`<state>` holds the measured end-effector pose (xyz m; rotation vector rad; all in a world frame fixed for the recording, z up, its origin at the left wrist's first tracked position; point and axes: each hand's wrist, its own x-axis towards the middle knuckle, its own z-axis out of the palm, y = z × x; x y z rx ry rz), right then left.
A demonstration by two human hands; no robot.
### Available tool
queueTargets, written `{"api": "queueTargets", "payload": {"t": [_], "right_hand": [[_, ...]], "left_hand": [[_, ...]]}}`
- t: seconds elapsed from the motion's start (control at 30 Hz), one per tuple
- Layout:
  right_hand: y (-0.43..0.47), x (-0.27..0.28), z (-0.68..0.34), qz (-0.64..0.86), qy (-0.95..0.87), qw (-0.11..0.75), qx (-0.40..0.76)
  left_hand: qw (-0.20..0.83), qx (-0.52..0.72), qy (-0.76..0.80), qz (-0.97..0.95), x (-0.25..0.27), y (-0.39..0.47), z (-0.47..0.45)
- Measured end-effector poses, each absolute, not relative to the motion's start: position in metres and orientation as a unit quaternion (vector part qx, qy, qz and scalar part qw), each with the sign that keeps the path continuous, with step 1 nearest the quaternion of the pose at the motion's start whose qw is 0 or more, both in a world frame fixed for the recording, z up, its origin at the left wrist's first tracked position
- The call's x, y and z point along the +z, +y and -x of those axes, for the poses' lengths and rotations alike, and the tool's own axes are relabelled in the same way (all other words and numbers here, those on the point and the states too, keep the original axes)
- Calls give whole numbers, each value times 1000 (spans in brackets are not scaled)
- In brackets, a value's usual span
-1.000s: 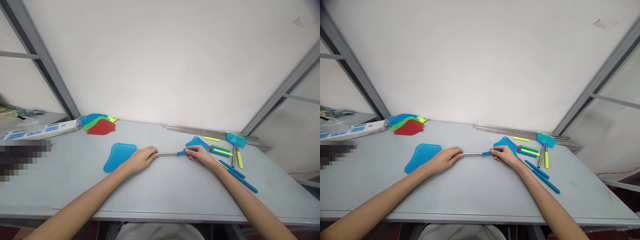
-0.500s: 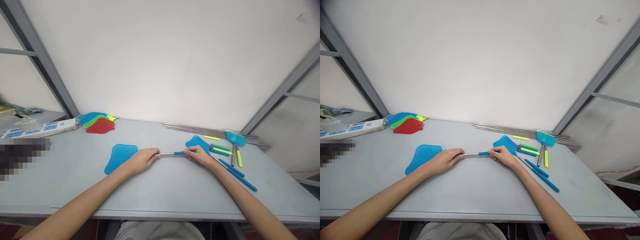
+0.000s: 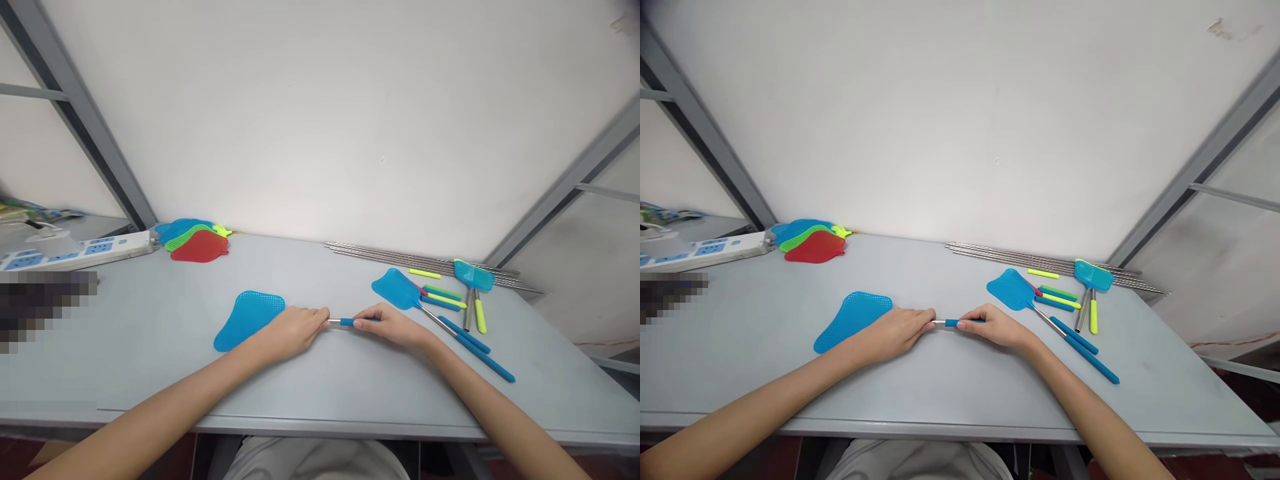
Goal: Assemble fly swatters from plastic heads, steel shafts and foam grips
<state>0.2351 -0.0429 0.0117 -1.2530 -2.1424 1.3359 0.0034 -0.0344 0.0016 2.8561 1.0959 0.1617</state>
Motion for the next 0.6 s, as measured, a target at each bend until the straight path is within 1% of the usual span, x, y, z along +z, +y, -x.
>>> {"api": "queueTargets", "payload": {"t": [0.1,0.2,0.33,0.4,0.6], "right_hand": [[-44,15,-236,429,-751,115,489],[-45,13,-235,422,-728,123,527],[-44,10,-234,419,-650,123,621],[-44,9,-233,418,-624,125,649],[-45,10,-230,435,-610,132,649]], "left_hand": [[10,41,349,-936,-1,-36,-7],[-1,36,346,-937,-3,-39,-10],[-8,32,342,-939,-4,-43,-14],[-14,31,338,-940,-4,-44,-16],[-13,22,342,-939,-4,-47,-22]]}}
